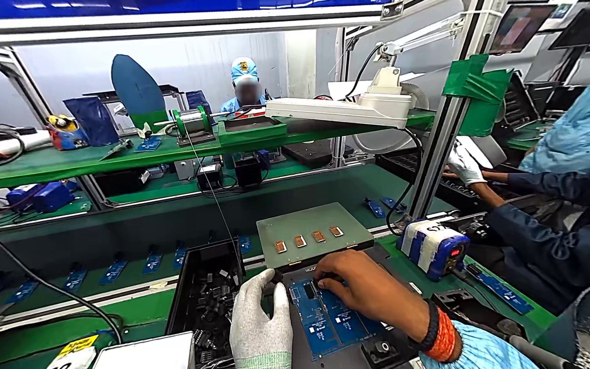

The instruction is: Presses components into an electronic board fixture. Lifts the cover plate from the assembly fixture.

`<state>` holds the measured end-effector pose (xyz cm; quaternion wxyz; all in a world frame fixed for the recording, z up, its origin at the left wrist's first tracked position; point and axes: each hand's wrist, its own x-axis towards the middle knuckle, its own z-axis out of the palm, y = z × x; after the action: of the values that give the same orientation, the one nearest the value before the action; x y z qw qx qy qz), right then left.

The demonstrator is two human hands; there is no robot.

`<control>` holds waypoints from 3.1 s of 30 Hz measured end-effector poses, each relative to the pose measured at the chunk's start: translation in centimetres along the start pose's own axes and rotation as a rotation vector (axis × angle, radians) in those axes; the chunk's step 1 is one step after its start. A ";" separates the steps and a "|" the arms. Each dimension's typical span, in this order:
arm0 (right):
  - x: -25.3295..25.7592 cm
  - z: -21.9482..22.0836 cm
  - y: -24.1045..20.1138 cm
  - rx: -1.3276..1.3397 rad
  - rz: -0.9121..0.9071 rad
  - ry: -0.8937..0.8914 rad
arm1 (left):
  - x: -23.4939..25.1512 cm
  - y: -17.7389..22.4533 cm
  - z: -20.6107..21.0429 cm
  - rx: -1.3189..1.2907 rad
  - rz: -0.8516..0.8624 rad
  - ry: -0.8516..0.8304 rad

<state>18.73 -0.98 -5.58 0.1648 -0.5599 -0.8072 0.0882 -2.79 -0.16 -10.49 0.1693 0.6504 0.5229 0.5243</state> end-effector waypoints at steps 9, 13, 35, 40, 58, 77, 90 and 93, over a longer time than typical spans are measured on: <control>0.1 -0.2 -0.5 -0.046 -0.001 -0.030 | 0.0 0.1 -0.1 0.003 -0.013 -0.003; 0.2 -0.2 -0.8 -0.063 0.010 -0.033 | 0.0 0.0 0.1 0.009 -0.014 0.010; 0.2 0.8 -0.5 -0.114 -0.022 0.036 | 0.0 -0.2 0.3 0.022 0.041 0.019; 0.3 -0.1 -1.2 -0.034 -0.069 0.072 | -0.1 0.0 0.1 -0.011 0.065 -0.012; 3.9 0.5 -3.2 0.267 -0.226 0.069 | 0.7 -1.0 -0.5 0.103 0.061 0.134; 3.4 0.3 -2.9 0.106 -0.066 -0.108 | 1.7 -3.2 -0.3 0.204 0.060 0.110; 3.2 0.6 -3.2 0.051 -0.098 -0.100 | 1.5 -3.4 0.1 0.240 0.122 0.094; 3.0 0.7 -3.5 0.043 -0.086 -0.113 | 1.6 -3.1 0.0 0.260 0.211 0.142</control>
<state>14.46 0.62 -4.54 0.1348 -0.5151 -0.8365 0.1297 -4.51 2.50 -12.08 -0.0095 0.6793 0.5259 0.5118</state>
